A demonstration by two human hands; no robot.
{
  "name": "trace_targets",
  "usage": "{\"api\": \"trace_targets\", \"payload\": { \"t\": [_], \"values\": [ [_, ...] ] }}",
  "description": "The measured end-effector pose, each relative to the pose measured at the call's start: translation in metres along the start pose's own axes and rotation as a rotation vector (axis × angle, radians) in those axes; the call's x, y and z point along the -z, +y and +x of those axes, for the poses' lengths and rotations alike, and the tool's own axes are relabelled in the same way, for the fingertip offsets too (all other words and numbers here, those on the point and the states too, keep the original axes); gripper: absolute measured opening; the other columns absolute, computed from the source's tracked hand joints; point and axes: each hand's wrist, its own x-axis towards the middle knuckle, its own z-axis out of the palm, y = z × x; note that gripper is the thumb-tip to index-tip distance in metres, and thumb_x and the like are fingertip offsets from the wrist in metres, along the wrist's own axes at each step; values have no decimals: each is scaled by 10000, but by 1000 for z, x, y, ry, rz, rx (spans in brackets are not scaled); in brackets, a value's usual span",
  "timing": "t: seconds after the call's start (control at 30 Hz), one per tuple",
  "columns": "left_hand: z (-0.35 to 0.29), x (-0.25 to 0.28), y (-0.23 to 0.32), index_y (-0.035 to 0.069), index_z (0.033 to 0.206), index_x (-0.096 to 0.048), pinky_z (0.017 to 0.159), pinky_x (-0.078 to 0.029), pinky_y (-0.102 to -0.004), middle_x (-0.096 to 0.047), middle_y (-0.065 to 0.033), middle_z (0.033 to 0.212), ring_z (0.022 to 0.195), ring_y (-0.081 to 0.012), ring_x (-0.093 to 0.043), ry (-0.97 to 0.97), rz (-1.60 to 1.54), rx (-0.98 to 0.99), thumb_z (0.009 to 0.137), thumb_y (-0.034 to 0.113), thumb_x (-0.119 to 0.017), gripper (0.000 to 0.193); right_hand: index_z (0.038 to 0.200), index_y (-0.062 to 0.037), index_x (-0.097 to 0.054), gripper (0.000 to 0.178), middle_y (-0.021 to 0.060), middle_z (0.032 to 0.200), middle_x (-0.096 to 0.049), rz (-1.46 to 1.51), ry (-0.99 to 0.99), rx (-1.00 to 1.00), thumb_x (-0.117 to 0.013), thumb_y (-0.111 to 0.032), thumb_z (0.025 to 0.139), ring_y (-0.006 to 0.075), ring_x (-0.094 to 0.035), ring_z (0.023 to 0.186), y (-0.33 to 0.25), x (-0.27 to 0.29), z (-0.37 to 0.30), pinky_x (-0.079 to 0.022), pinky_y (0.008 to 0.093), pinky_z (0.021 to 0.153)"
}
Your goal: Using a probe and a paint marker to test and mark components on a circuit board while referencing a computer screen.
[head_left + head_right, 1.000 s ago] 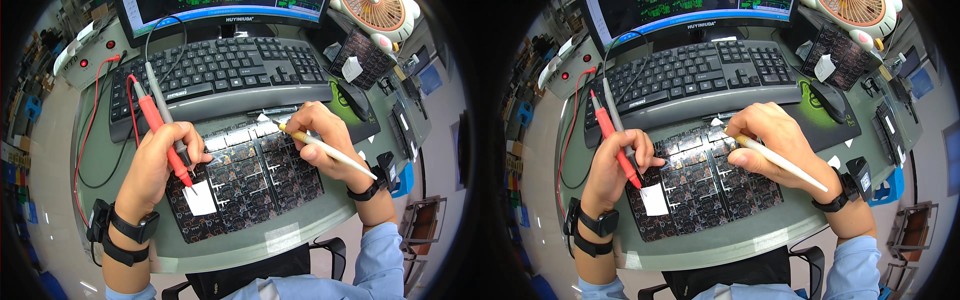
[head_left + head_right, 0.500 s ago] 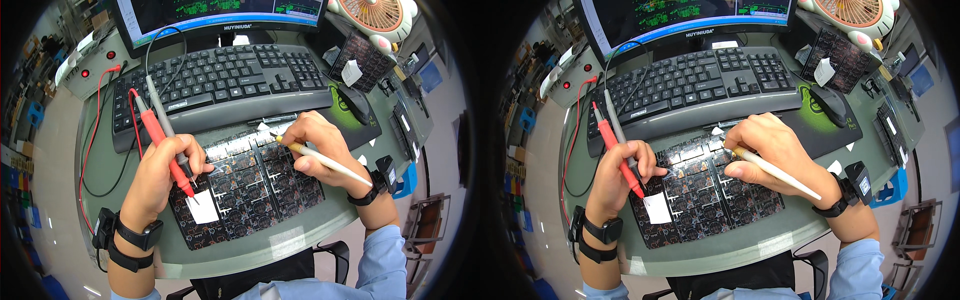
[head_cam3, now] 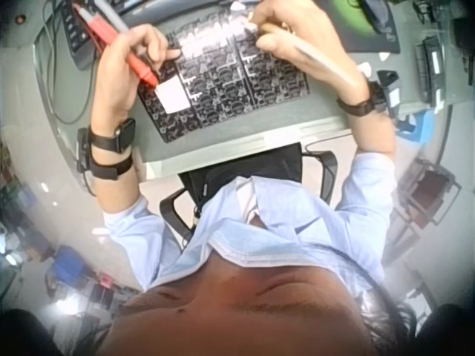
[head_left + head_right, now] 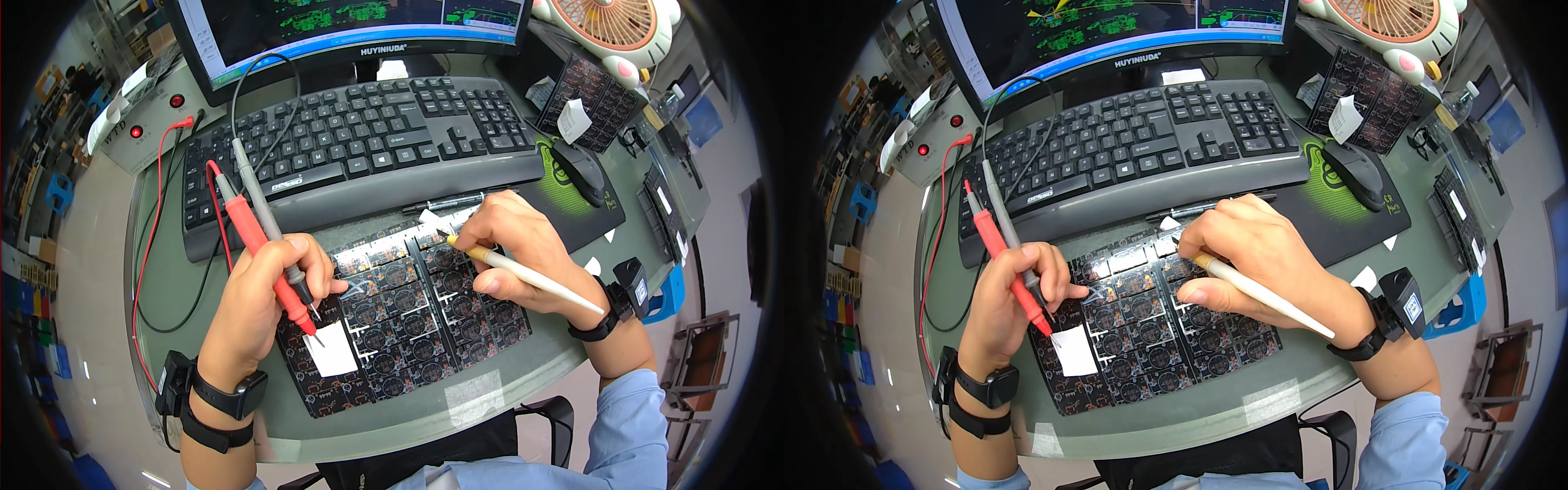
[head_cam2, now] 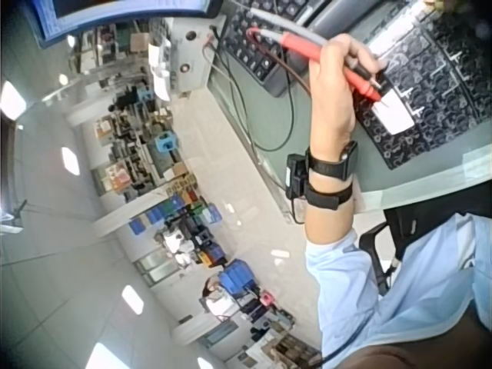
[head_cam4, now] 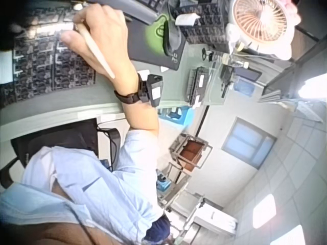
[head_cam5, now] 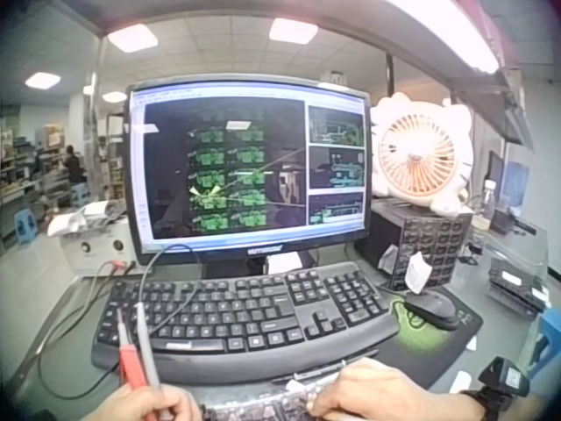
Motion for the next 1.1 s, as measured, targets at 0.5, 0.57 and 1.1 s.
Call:
{"api": "trace_targets", "payload": {
  "t": [0.5, 0.57, 1.1],
  "values": [
    [3, 1, 3, 15, 651, -548, 815, -538, -358, -532, -67, 663, 691, -147, -534, 5, 19, -20, 935, 251, -385, 404, 905, -78, -579, 479, 65, 791, -571, -18, 5, 31, -596, -555, 862, 278, -547, 769, 1, 2, 5, -437, 375, 762],
    [2, 1, 2, 13, 648, -535, 816, -537, -360, -528, -71, 663, 687, -148, -530, 1, 13, -7, 934, 244, -378, 400, 905, -85, -578, 462, 64, 794, -572, -54, 1, 44, -593, -546, 867, 284, -556, 789, 0, 2, 4, -433, 382, 774],
    [0, 3, 1, 20, 660, -544, 853, -536, -374, -547, -69, 683, 681, -145, -549, -61, 6, 10, 949, 240, -383, 397, 943, -87, -592, 371, 51, 814, -607, -72, 14, 48, -648, -445, 866, 268, -586, 822, -5, 3, 0, -456, 380, 817]
  ]
}}
